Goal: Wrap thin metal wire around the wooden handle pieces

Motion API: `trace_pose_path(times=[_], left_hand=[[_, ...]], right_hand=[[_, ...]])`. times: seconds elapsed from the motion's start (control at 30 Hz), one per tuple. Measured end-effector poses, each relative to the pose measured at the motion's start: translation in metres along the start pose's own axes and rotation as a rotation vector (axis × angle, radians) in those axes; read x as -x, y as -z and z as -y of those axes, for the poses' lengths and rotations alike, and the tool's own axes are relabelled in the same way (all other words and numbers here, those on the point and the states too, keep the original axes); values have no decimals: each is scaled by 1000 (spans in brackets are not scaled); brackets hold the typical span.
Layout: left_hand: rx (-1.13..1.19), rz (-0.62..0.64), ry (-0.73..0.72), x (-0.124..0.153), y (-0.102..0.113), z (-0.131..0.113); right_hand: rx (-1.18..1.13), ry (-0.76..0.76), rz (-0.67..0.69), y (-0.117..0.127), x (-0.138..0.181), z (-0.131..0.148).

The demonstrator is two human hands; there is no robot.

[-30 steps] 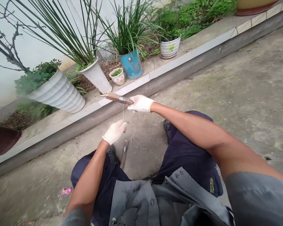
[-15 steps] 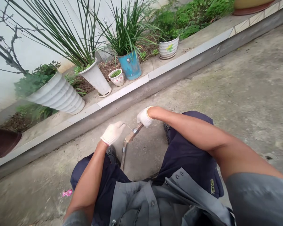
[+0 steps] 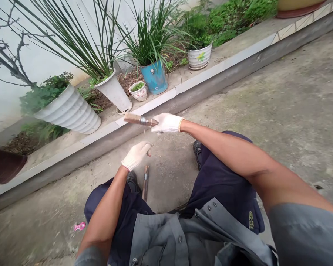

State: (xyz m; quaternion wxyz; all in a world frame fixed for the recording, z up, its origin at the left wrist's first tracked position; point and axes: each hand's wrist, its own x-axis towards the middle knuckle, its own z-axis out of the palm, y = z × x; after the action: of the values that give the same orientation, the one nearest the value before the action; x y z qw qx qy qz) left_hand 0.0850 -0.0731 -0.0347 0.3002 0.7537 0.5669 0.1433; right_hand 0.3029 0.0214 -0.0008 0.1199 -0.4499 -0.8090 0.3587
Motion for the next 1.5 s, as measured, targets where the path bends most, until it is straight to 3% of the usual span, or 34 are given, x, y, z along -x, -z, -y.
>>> trace_pose_path(times=[0.1, 0.17, 0.3, 0.43, 0.6, 0.67, 0.77, 0.93, 1.07, 1.17, 1.23, 1.33, 1.5], left_hand=[[-2, 50, 17, 1, -4, -1], [-36, 77, 24, 1, -7, -1], [-124, 57, 7, 2, -6, 0], [-174, -31, -36, 3, 5, 5], [-203, -78, -64, 2, 10, 11], [-174, -59, -77, 1, 8, 12], [-138, -16, -82, -1, 3, 11], [-119, -9, -4, -2, -4, 6], [-114, 13, 36, 0, -7, 1], [-142, 72, 58, 2, -10, -3], [-190, 109, 34, 3, -11, -4], [-266, 113, -16, 4, -10, -3], [-420, 71, -60, 2, -6, 7]], right_hand=[[239, -109, -234, 0, -9, -5], [455, -166, -261, -3, -13, -11], [718, -222, -43, -16, -13, -19], [773, -123, 216, -27, -7, -25], [560, 201, 589, -23, 2, -29], [406, 287, 648, -18, 6, -27], [224, 297, 558, -10, 11, -19], [30, 146, 172, -2, 6, -5], [92, -39, -117, -6, -7, -3], [301, -108, -210, -10, -13, -7], [489, -158, -167, -15, -16, -11], [693, -205, 21, -31, -17, -18], [828, -10, 332, -68, -8, -16]])
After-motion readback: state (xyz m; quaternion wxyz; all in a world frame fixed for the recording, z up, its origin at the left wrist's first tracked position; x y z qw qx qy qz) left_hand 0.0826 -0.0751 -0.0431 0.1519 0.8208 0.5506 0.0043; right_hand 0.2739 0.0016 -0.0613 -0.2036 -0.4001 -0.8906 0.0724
